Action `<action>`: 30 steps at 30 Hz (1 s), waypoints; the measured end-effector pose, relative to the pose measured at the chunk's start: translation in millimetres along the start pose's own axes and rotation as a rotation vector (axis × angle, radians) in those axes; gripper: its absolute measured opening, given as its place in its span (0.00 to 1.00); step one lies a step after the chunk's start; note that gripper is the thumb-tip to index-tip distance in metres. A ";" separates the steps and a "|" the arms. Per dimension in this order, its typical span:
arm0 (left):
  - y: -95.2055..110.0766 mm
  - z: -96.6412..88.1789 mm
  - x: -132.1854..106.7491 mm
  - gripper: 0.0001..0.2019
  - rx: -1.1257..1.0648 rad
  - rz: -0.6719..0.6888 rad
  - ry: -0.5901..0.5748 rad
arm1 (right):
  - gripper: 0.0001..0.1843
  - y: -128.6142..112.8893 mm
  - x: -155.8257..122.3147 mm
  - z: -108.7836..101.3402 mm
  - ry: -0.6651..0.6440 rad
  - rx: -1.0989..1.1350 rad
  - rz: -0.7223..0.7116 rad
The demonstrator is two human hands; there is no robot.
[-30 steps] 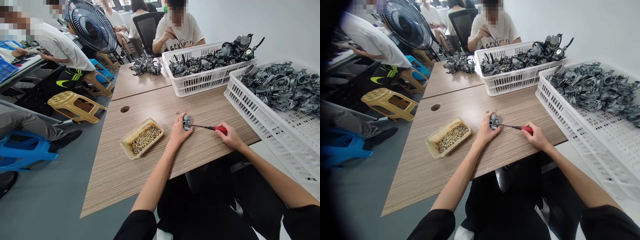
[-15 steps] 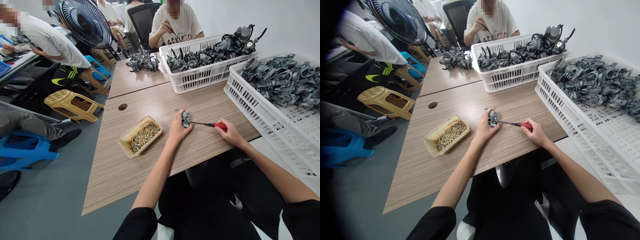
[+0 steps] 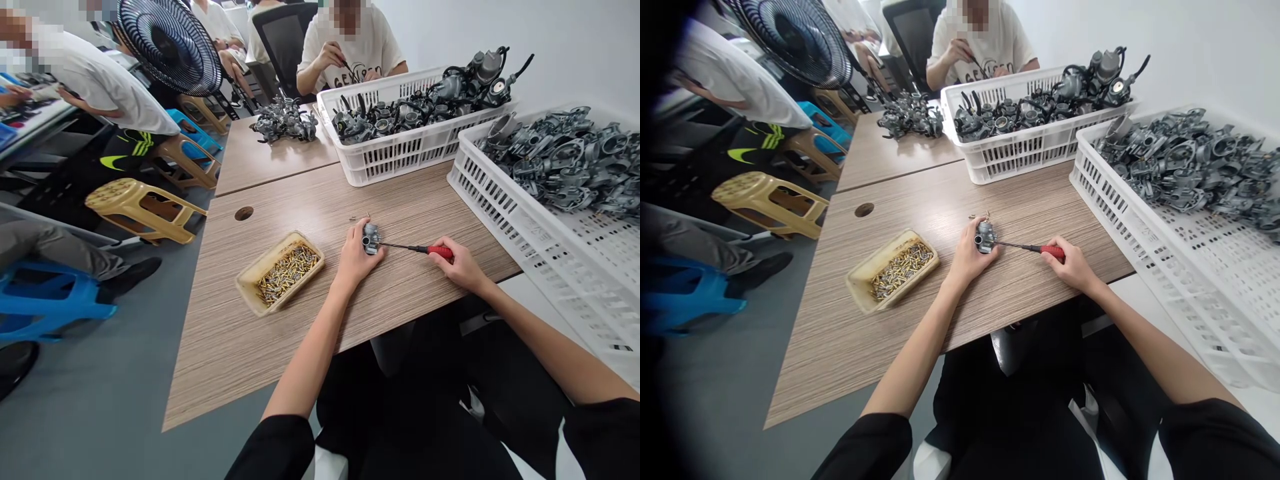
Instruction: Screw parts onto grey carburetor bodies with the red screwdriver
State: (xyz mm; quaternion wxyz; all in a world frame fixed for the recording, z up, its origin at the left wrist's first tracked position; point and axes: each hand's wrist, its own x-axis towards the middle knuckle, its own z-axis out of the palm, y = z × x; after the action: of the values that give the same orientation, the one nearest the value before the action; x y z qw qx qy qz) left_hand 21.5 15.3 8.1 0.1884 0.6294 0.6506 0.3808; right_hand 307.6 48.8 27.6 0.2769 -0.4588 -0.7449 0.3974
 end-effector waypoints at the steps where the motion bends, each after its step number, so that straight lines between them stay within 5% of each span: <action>1: -0.1 0.1 0.0 0.38 0.003 -0.002 0.001 | 0.18 0.1 0.0 0.1 -0.001 0.002 0.001; 30: 1.4 -0.6 -0.1 0.38 0.004 -0.009 0.002 | 0.18 -2.0 0.0 -0.2 0.003 -0.005 0.001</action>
State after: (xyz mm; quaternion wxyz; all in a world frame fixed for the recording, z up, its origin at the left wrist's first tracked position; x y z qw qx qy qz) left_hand 22.0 14.9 9.5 0.1881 0.6268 0.6543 0.3791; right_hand 306.9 48.4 29.3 0.2768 -0.4604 -0.7452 0.3951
